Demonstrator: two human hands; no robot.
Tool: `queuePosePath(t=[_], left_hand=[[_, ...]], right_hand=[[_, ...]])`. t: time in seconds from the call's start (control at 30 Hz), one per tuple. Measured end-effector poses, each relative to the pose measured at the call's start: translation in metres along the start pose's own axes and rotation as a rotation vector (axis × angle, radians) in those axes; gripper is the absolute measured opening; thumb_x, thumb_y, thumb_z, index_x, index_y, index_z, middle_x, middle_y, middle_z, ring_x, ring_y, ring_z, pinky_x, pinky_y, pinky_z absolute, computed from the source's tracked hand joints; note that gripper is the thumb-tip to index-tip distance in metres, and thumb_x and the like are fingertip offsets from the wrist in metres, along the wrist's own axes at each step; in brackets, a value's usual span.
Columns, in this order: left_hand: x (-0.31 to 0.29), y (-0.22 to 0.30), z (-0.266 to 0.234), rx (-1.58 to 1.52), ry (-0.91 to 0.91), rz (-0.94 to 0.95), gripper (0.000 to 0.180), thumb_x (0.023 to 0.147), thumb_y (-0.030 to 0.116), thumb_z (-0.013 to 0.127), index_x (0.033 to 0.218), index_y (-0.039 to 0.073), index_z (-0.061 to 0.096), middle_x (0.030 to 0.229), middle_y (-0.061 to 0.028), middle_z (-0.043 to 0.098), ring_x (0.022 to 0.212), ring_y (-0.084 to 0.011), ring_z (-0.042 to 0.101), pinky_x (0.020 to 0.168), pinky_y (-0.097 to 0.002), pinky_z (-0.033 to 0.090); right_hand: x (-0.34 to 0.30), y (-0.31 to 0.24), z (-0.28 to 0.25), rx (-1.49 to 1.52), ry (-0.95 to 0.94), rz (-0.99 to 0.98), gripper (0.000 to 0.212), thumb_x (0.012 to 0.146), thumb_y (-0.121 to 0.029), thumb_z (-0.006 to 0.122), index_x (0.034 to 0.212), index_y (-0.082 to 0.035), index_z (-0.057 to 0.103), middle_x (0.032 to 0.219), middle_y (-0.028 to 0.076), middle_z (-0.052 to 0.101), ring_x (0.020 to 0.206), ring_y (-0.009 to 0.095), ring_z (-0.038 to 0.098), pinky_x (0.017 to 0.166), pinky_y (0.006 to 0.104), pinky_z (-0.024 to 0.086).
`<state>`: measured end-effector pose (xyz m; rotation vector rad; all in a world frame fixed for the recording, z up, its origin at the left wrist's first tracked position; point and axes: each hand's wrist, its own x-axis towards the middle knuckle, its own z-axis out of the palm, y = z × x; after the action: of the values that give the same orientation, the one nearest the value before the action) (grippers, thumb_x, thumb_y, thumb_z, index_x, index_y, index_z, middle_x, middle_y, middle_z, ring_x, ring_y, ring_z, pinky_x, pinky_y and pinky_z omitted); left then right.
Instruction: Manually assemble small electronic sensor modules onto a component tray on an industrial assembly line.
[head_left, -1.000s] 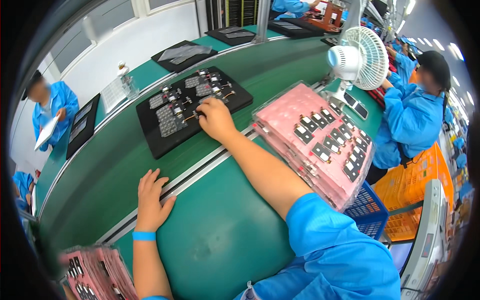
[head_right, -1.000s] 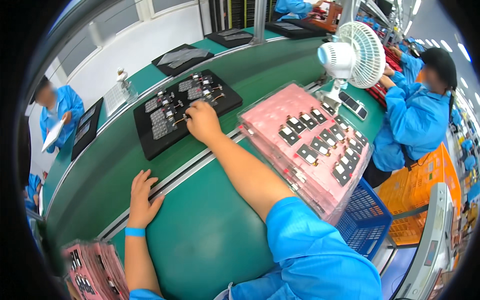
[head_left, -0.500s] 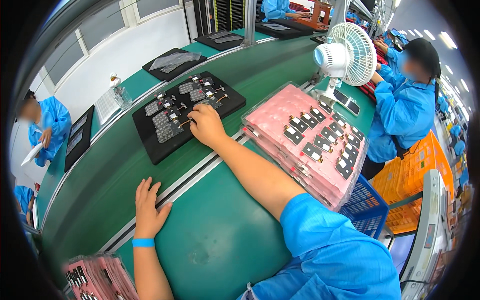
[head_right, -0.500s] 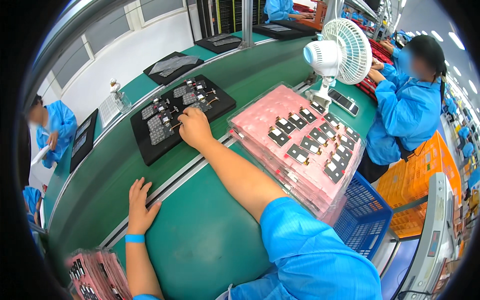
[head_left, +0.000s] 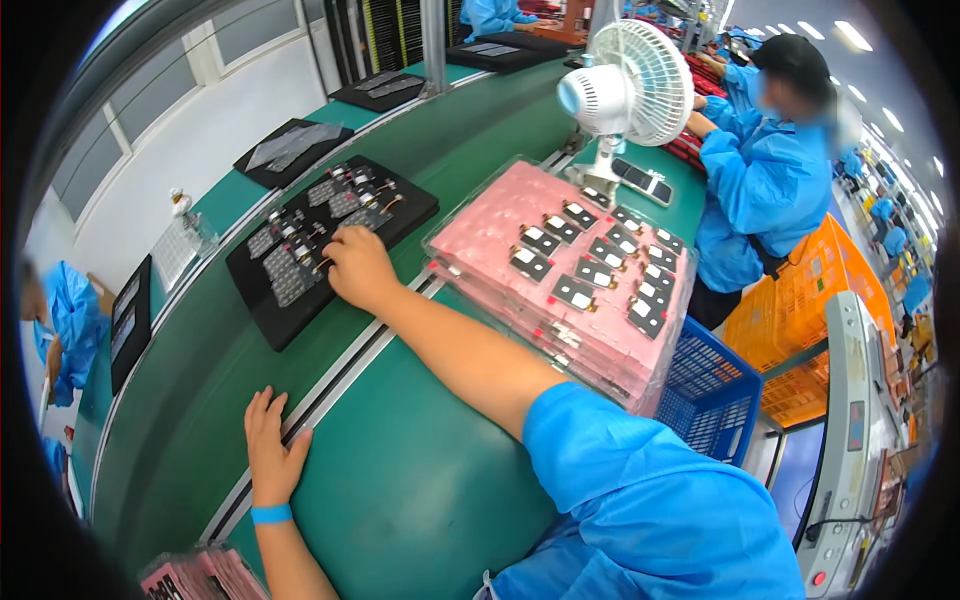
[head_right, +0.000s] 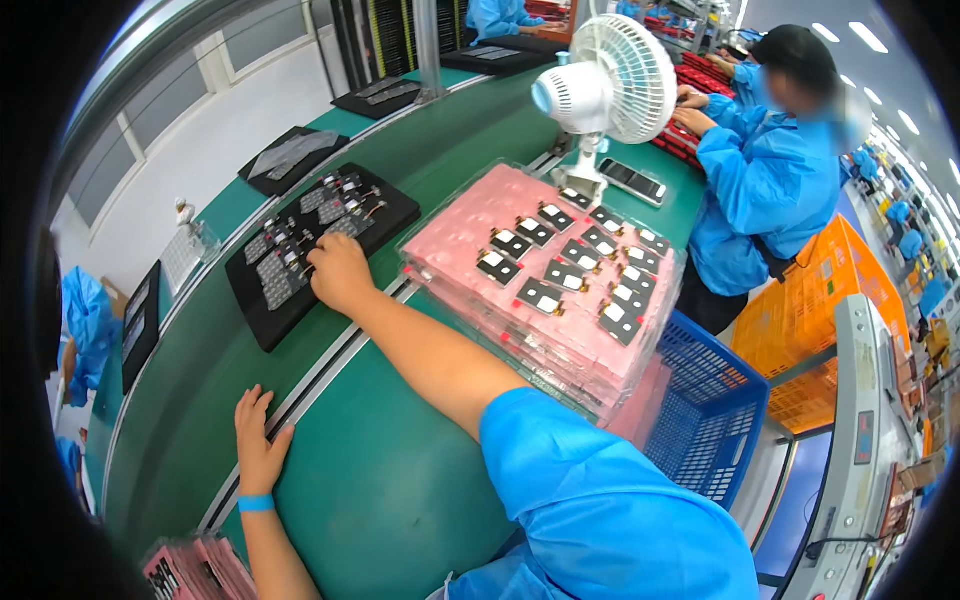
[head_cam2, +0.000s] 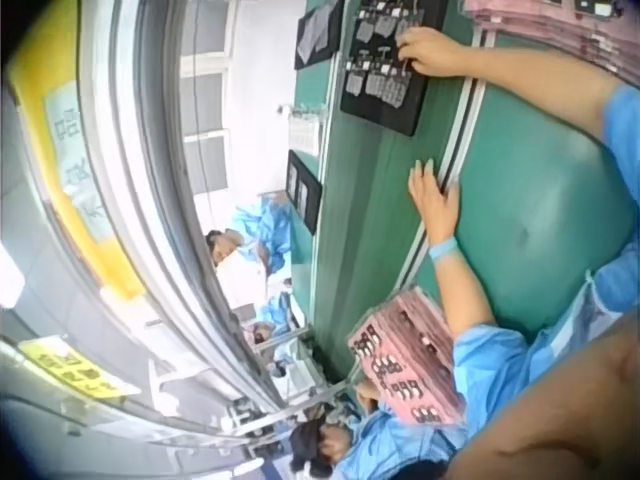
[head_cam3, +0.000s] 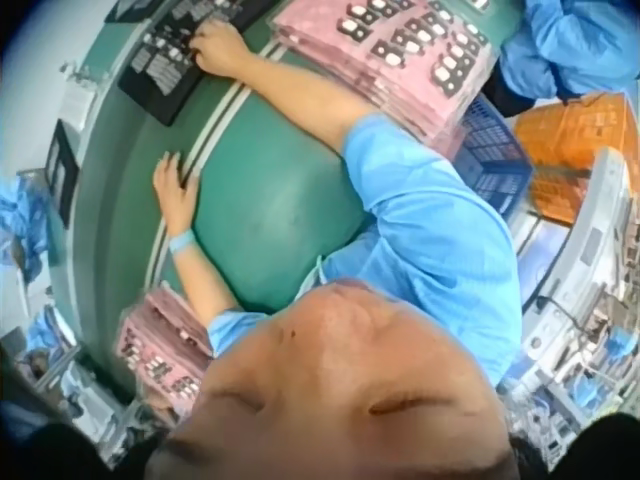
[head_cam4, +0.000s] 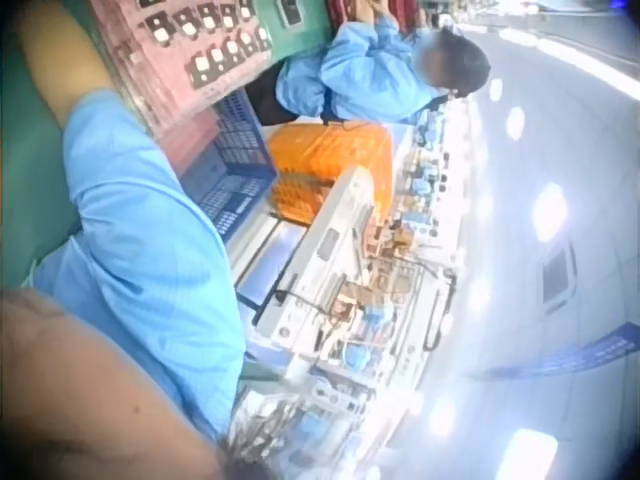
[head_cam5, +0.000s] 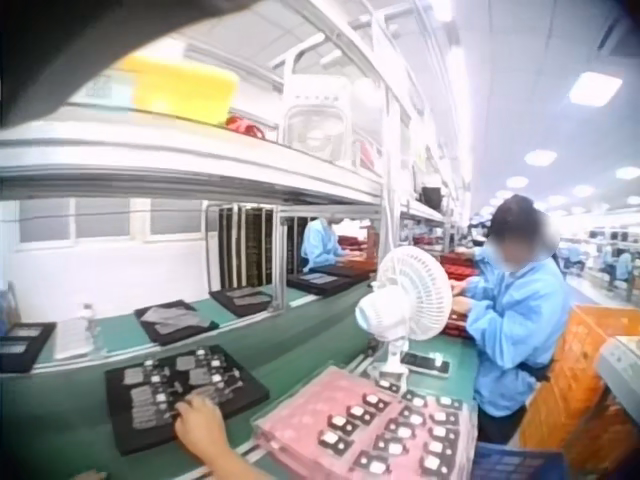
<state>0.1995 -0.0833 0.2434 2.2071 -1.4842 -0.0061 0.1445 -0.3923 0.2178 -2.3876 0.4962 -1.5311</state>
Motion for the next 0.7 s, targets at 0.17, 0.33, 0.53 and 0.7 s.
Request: queuePosePath(t=[0.17,0.33,0.53,0.7], left_hand=[[0.007,0.003,0.004,-0.076,-0.015,0.069,0.048,0.077,0.020,0.071,0.119,0.002,0.058,0.136,-0.0207,0.049,0.127,-0.0405,0.042,0.104,-0.0455,0.037],[0.004,0.002,0.006,-0.100,-0.017,0.016,0.047,0.078,0.022,0.070,0.119,0.002,0.059,0.137,-0.0210,0.048,0.128,-0.0401,0.041,0.104,-0.0455,0.037],[0.005,0.000,0.006,-0.078,0.000,0.037,0.047,0.078,0.021,0.071,0.120,0.003,0.059,0.138,-0.0208,0.047,0.129,-0.0408,0.039,0.104,-0.0471,0.036],[0.003,-0.005,0.004,0.083,0.184,-0.028,0.050,0.079,0.019,0.068,0.125,0.005,0.054,0.138,-0.0185,0.047,0.132,-0.0384,0.037,0.110,-0.0481,0.025]], right_hand=[[-0.001,0.015,-0.006,-0.096,0.022,-0.054,0.016,0.062,-0.013,0.062,0.075,-0.006,0.069,0.085,0.013,0.063,0.087,0.032,0.059,0.076,0.0457,0.047],[-0.009,0.017,-0.003,-0.134,-0.051,0.044,0.021,0.068,-0.009,0.064,0.088,-0.007,0.071,0.102,0.013,0.063,0.104,0.033,0.056,0.090,0.0454,0.044],[-0.004,0.018,-0.001,-0.151,-0.002,0.040,0.021,0.064,-0.008,0.064,0.084,-0.008,0.071,0.096,0.012,0.065,0.099,0.032,0.059,0.089,0.0455,0.044],[0.000,0.006,-0.003,-0.252,-0.090,0.239,0.042,0.068,-0.009,0.064,0.109,-0.006,0.063,0.127,0.019,0.050,0.128,0.039,0.038,0.104,0.0615,0.030]])
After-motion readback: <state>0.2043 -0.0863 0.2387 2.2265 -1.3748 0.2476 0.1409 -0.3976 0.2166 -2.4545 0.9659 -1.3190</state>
